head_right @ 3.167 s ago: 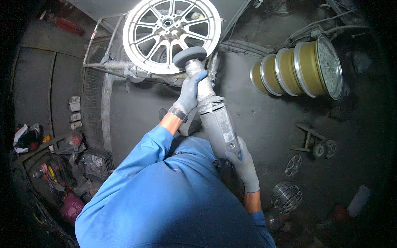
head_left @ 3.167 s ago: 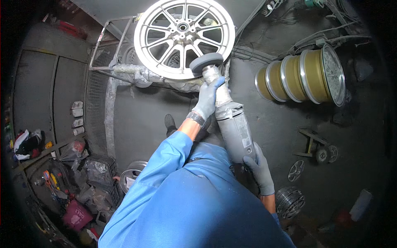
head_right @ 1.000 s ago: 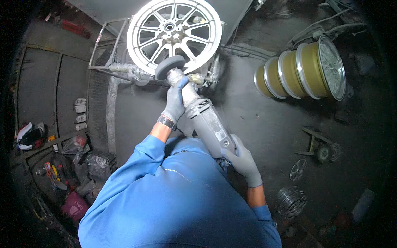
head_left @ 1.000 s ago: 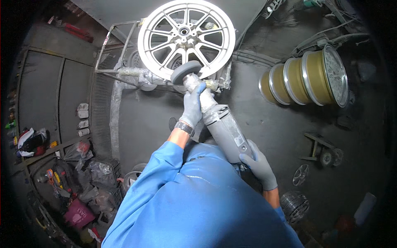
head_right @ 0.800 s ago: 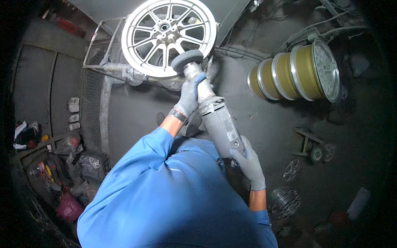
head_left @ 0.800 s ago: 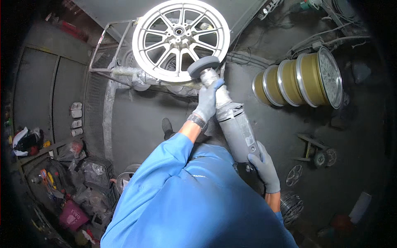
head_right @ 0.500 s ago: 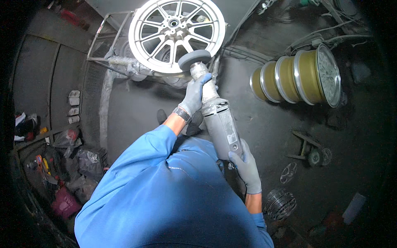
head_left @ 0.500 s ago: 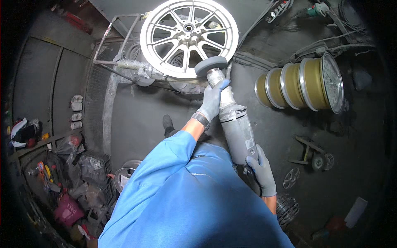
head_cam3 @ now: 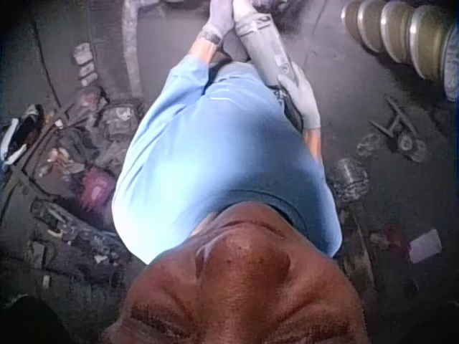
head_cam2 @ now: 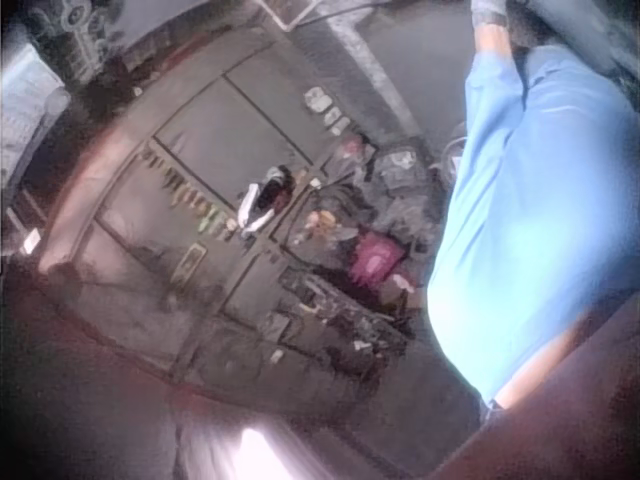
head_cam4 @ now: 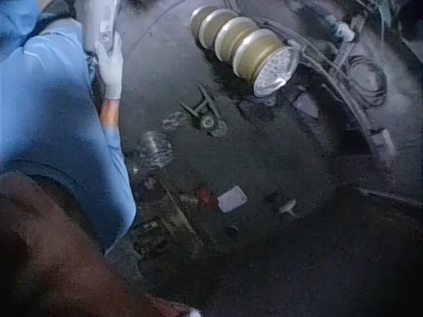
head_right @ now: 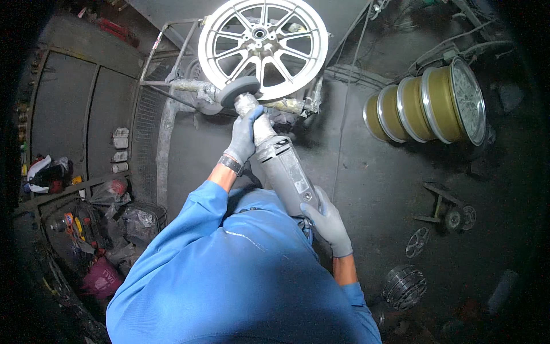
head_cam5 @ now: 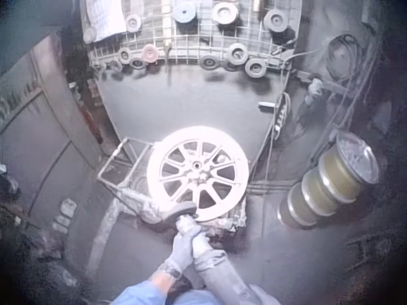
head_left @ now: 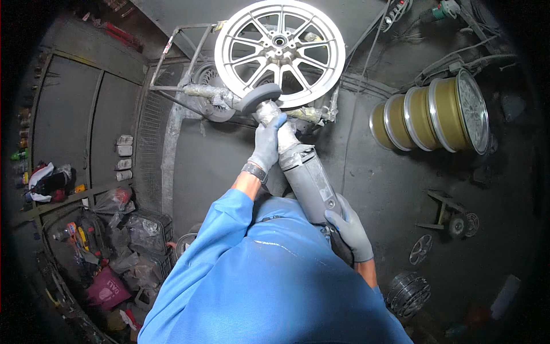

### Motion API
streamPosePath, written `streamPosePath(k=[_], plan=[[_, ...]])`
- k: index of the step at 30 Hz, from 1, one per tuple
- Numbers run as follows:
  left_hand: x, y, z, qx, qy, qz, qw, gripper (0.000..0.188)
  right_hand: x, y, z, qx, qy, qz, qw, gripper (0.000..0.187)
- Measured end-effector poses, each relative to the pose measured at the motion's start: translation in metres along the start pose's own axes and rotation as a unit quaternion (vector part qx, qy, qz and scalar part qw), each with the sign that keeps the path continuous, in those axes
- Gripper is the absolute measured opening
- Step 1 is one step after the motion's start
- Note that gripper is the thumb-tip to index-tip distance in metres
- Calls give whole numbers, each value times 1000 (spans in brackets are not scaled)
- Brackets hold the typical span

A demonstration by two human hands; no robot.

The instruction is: Grinding the surface of a car wheel using an angle grinder.

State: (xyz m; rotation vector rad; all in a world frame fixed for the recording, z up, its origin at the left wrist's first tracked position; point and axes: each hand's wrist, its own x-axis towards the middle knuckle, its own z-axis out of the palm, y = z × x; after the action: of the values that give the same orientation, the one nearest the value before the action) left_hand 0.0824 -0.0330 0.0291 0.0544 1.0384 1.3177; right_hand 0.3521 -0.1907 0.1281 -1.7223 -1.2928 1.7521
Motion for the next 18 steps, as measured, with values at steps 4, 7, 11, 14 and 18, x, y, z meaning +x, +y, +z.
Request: streamPosePath(k=[4,7,11,14,18], plan=[[-3,-5,7,-11,13,3,1000,30,6,-5,-14,16,-25,13,999,61],[-7,-23,24,20,-1,6,1000,27,2,-4,-33,-7,-32,18,999,59],[-3,-54,55,23,-30,7,999,28,-7,15,-63,36,14,6,999,52],[15,-76,77,25,-62,6,998,30,-14,-1,-79,60,23,21,998,50],[34,-97,92,7,-85,20,996,28,-17,-13,-84,78,37,42,995,51]])
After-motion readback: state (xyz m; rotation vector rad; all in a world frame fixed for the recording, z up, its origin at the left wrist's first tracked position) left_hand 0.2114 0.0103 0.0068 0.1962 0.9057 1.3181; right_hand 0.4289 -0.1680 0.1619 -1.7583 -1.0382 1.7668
